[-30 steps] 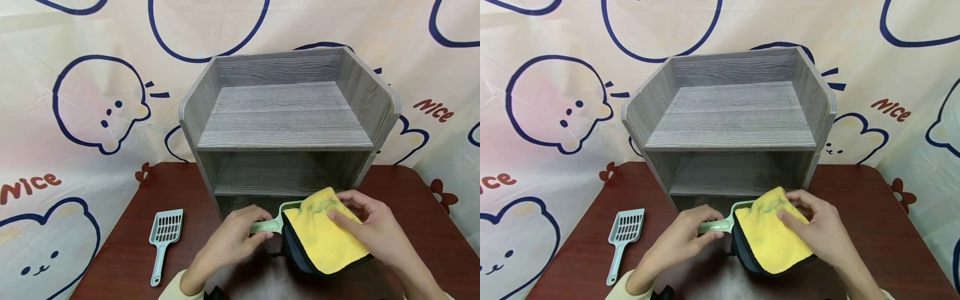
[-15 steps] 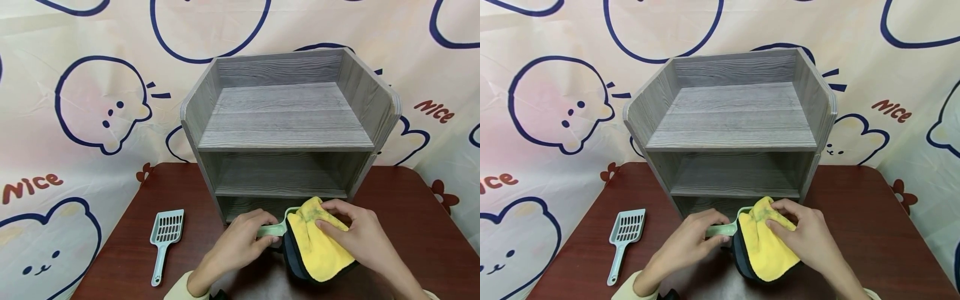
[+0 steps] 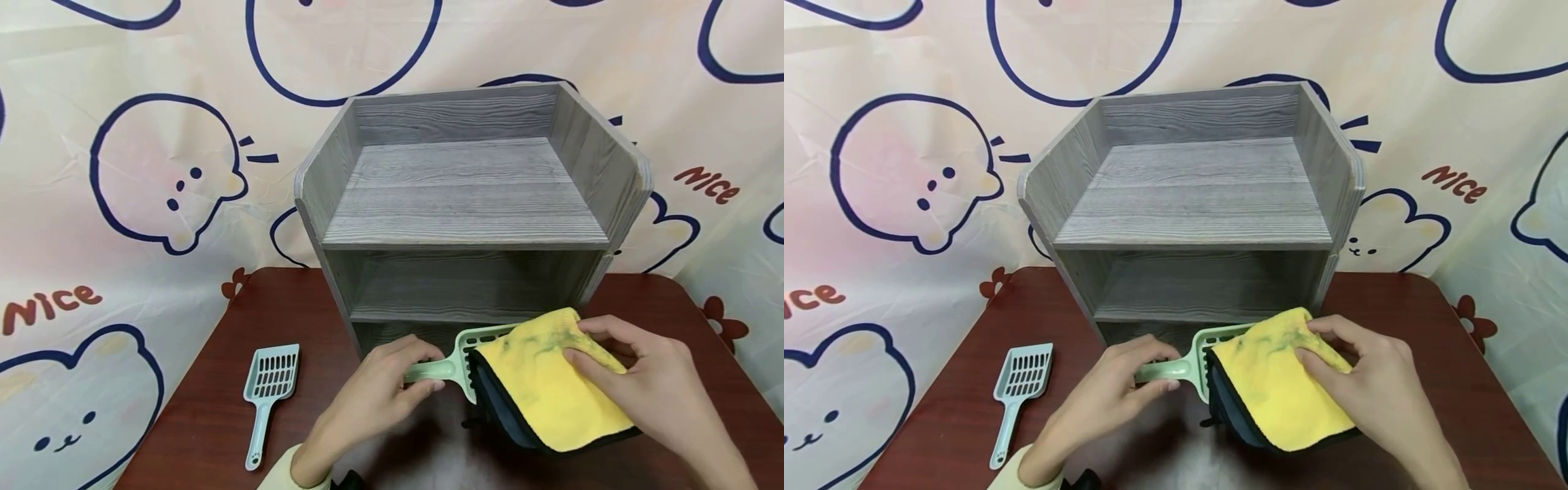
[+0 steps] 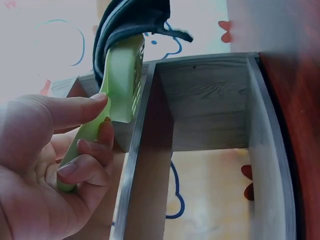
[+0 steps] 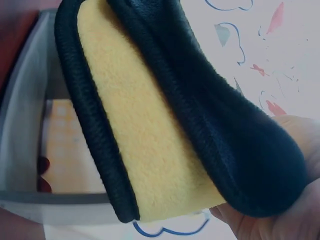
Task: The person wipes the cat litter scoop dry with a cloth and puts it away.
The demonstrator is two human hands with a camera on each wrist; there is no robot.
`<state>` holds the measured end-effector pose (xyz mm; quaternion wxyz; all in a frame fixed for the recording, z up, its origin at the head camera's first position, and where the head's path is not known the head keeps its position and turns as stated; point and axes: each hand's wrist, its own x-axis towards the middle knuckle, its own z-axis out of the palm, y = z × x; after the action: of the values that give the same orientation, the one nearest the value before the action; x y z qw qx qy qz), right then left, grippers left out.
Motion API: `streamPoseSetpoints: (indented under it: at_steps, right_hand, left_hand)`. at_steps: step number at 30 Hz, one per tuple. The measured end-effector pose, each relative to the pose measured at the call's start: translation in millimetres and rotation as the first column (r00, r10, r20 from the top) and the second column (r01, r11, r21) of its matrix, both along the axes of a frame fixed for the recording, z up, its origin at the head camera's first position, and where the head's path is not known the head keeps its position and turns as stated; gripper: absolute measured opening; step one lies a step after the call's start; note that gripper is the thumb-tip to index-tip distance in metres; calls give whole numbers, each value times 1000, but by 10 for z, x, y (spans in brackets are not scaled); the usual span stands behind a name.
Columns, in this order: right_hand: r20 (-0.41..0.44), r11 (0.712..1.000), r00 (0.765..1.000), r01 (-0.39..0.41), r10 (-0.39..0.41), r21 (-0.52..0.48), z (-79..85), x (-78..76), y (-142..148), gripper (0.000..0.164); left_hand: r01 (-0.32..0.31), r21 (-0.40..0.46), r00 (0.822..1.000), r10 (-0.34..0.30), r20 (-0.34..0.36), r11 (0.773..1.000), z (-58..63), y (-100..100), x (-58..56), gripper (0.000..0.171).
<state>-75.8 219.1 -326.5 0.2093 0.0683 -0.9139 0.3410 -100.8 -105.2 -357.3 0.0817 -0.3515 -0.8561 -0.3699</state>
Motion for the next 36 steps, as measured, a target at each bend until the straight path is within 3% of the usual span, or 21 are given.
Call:
streamPoseSetpoints:
  at_steps: [6, 13, 24, 32, 36]
  right_hand:
    - [33, 998, 998, 56, -56, -3, 36, 6, 58, 35]
    - [-26, 999, 1000, -13, 12, -39, -23, -14, -11, 34]
    - [-121, 994, 989, -73, 82, 81, -155, -31, -255, 35]
    - [-52, 986, 987, -150, 154, 69, -216, -17, -333, 35]
    - [-71, 985, 986, -147, 154, 94, -222, -15, -351, 35]
  left_hand:
    - [-21, 12, 1000, 21, 17, 1000, 49, -81, -10, 20]
    - [-18, 12, 1000, 18, 24, 1000, 35, -70, -6, 20]
    - [-7, -20, 999, 6, -43, 1000, -44, 22, 12, 21]
    - [9, -61, 1000, -10, -15, 998, -89, 127, 51, 21]
    - [-3, -79, 1000, 2, -15, 997, -99, 132, 56, 22]
